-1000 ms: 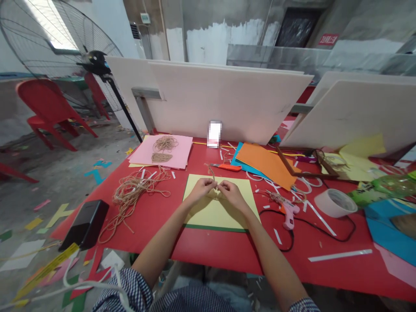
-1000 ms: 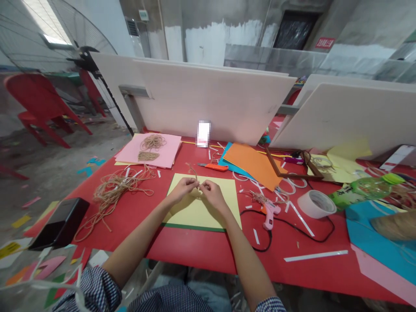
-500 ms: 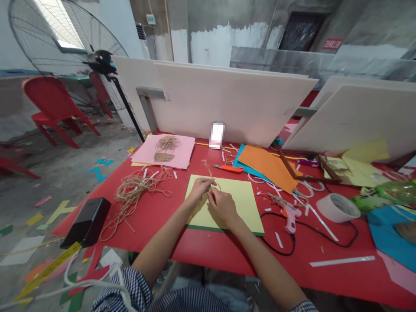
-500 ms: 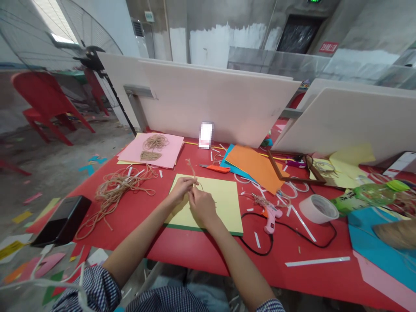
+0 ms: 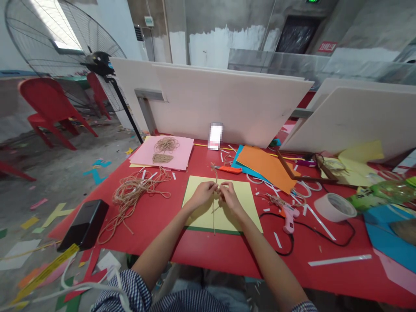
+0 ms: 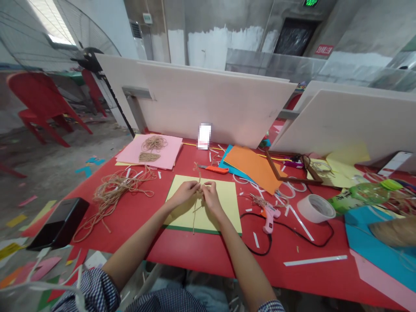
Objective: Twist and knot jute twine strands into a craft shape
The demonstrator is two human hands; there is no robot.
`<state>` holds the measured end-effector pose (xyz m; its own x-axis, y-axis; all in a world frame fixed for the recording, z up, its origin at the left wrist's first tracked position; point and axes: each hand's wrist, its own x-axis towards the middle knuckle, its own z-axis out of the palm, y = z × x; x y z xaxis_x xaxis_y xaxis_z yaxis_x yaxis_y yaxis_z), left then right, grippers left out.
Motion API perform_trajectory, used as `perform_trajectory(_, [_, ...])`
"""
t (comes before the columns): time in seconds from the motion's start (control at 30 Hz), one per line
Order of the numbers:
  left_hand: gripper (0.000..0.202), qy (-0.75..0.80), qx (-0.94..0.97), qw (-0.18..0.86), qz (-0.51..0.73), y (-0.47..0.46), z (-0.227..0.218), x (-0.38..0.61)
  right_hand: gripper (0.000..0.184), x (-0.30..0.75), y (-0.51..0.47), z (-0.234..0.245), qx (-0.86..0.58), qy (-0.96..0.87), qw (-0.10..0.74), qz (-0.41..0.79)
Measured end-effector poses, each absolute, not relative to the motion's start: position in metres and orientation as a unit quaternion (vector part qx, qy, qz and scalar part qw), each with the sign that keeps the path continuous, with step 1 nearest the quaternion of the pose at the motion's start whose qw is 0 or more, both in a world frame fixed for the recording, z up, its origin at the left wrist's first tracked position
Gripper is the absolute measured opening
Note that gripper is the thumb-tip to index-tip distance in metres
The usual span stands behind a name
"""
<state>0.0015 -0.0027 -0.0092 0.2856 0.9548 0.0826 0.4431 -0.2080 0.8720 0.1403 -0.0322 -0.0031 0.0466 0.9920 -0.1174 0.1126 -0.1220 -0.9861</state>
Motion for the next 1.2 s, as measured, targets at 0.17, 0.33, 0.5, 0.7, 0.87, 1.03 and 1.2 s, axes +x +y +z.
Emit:
perform_trajectory(0.17, [0.033, 0.486, 0.740, 0.366, 0.287, -0.005, -0.005, -0.003, 0.024, 0.153, -0.031, 0.007, -0.556, -0.632, 0.367, 0.397])
perform_trajectory(0.33, [0.030, 0.457, 0.762, 0.371, 0.269, -0.005, 0.001, -0.008, 0.029, 0.157, -0.029, 0.010, -0.513, -0.694, 0.335, 0.378])
perform_trajectory(0.5, [0.029, 0.459, 0.803, 0.312, 0.218, -0.004, 0.002, -0.012, 0.028, 0.159, -0.028, 0.007, -0.489, -0.707, 0.327, 0.392])
perform_trajectory(0.7, [0.029, 0.465, 0.814, 0.287, 0.196, -0.001, 0.004, -0.014, 0.025, 0.161, -0.030, 0.012, -0.494, -0.753, 0.287, 0.327])
perform_trajectory(0.87, [0.023, 0.468, 0.755, 0.332, 0.317, 0.000, 0.001, -0.010, 0.026, 0.162, -0.031, 0.015, -0.516, -0.783, 0.265, 0.225])
perform_trajectory(1.03, [0.030, 0.487, 0.611, 0.527, 0.334, -0.003, -0.010, -0.002, 0.026, 0.163, -0.029, 0.013, -0.531, -0.802, 0.229, 0.147])
perform_trajectory(1.2, [0.020, 0.456, 0.611, 0.566, 0.314, -0.004, -0.008, 0.002, 0.025, 0.160, -0.029, 0.011, -0.536, -0.812, 0.205, 0.107])
